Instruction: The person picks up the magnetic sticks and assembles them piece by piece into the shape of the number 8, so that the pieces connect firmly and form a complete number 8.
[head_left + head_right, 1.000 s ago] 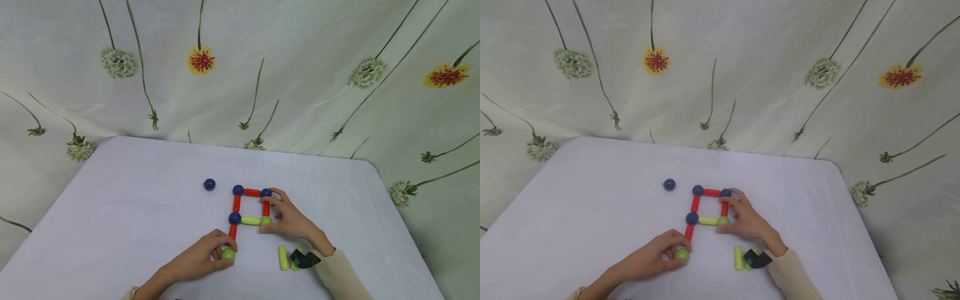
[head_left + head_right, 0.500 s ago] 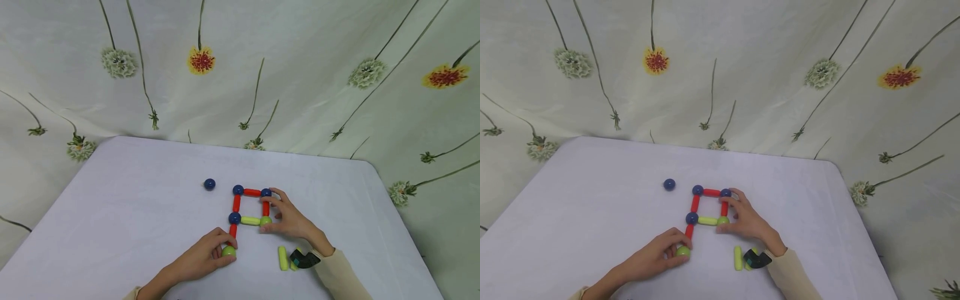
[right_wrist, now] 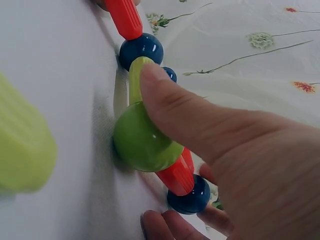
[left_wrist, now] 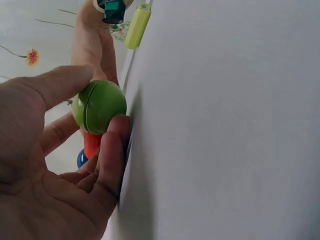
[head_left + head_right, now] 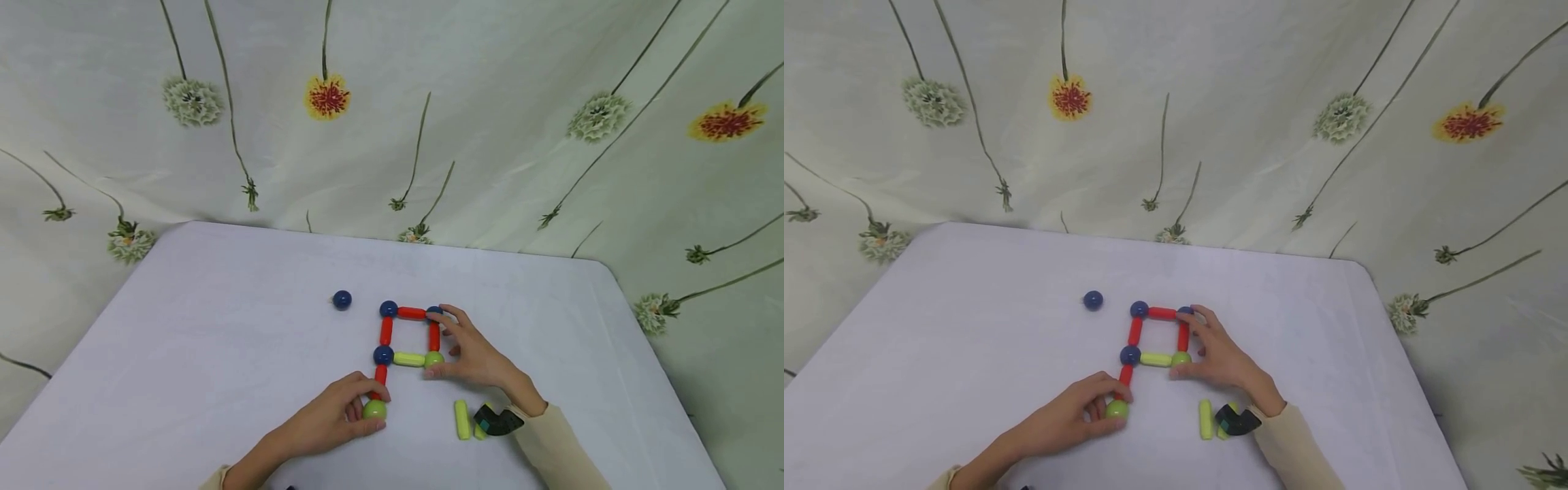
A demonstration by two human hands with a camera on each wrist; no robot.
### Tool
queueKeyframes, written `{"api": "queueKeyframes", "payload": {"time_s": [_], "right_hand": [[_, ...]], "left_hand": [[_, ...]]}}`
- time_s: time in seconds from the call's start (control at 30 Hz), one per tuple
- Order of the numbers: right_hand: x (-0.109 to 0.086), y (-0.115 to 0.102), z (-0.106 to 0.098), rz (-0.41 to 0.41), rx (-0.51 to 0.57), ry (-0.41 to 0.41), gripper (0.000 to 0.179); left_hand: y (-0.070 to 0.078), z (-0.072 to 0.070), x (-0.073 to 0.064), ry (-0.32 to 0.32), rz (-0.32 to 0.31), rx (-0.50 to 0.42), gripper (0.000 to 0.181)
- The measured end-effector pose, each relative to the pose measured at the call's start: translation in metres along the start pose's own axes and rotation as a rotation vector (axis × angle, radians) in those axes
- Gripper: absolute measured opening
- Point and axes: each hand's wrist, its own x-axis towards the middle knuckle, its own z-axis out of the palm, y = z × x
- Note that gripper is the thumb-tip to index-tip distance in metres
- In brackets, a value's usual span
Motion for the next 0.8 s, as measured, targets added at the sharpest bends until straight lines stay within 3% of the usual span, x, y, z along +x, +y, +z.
{"api": "queueKeyframes", "payload": {"time_s": [0.17, 0.37, 0.47, 0.6, 0.8], "right_hand": [[-0.008, -0.002, -0.008, -0.014, -0.015, 0.035, 0.094], [-0.033, -0.011, -0.020, -0.033, -0.107, 0.130, 0.056], [-0.049, -0.016, -0.015, 0.014, -0.148, 0.074, 0.040], [-0.069, -0.021, -0.002, 0.074, -0.244, -0.038, 0.042], [-0.080, -0.026, 0.012, 0.076, -0.375, -0.034, 0.043]], "left_hand": [[-0.002, -0.003, -0.001, -0.035, 0.015, -0.016, 0.033], [-0.006, -0.004, 0.000, -0.014, 0.050, -0.014, 0.037], [-0.008, -0.005, 0.001, -0.012, 0.059, -0.012, 0.037], [-0.010, -0.005, 0.001, -0.016, 0.057, -0.020, 0.038], [-0.010, -0.004, 0.001, -0.015, 0.065, -0.021, 0.038]]}}
